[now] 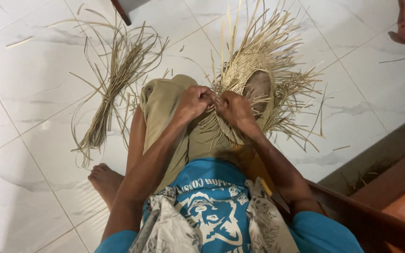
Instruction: Weaving dried straw or grass fibers to create a traditional hat.
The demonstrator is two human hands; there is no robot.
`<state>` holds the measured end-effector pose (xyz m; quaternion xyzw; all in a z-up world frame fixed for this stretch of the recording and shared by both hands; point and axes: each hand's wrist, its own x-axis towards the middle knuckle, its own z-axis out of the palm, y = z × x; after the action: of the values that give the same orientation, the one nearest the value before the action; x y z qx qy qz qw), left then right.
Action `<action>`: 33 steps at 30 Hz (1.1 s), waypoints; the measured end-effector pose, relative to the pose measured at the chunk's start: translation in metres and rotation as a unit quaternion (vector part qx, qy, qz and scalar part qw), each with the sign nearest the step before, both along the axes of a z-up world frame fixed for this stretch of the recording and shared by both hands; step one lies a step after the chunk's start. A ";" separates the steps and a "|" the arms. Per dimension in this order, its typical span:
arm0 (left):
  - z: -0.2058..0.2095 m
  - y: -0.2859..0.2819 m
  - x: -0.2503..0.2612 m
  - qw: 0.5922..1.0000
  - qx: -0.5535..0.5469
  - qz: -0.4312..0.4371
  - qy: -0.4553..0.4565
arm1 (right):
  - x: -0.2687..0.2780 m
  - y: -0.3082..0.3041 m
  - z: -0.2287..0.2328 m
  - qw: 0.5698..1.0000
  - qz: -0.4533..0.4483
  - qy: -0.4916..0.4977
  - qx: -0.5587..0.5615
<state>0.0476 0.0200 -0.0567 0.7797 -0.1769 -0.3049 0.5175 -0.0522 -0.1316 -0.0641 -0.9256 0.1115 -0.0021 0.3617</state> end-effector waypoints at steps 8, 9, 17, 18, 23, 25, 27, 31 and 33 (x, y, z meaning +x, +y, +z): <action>0.013 -0.001 -0.012 0.998 -0.048 0.020 -0.046 | 0.014 -0.017 0.014 0.994 -0.040 -0.054 0.083; 0.011 -0.002 -0.014 0.996 -0.043 0.024 -0.073 | 0.022 -0.024 -0.005 0.995 -0.038 -0.069 0.058; -0.005 -0.007 -0.011 0.994 -0.031 0.031 -0.098 | 0.008 -0.020 0.040 0.898 0.185 -0.257 -0.305; -0.009 -0.007 -0.009 0.995 -0.030 0.027 -0.088 | 0.006 -0.018 0.043 0.900 0.234 -0.251 -0.267; 0.007 -0.007 -0.011 0.992 -0.036 0.022 -0.116 | 0.024 -0.034 0.006 0.930 0.256 -0.228 -0.132; 0.019 -0.009 -0.016 0.993 -0.021 0.023 -0.114 | 0.030 -0.034 -0.003 0.930 0.251 -0.242 -0.120; 0.039 -0.008 -0.025 0.983 0.002 0.030 -0.180 | 0.033 -0.027 -0.010 0.965 0.191 -0.175 -0.049; 0.036 -0.001 -0.029 0.983 0.000 0.015 -0.181 | 0.027 -0.031 -0.010 0.967 0.189 -0.169 0.004; 0.016 -0.001 -0.024 0.992 -0.056 0.042 -0.106 | 0.022 -0.038 -0.010 0.956 0.219 -0.197 -0.002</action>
<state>0.0239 0.0190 -0.0408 0.7843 -0.2149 -0.1882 0.5507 -0.0306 -0.1699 -0.0736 -0.9092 -0.1669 -0.1052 0.3666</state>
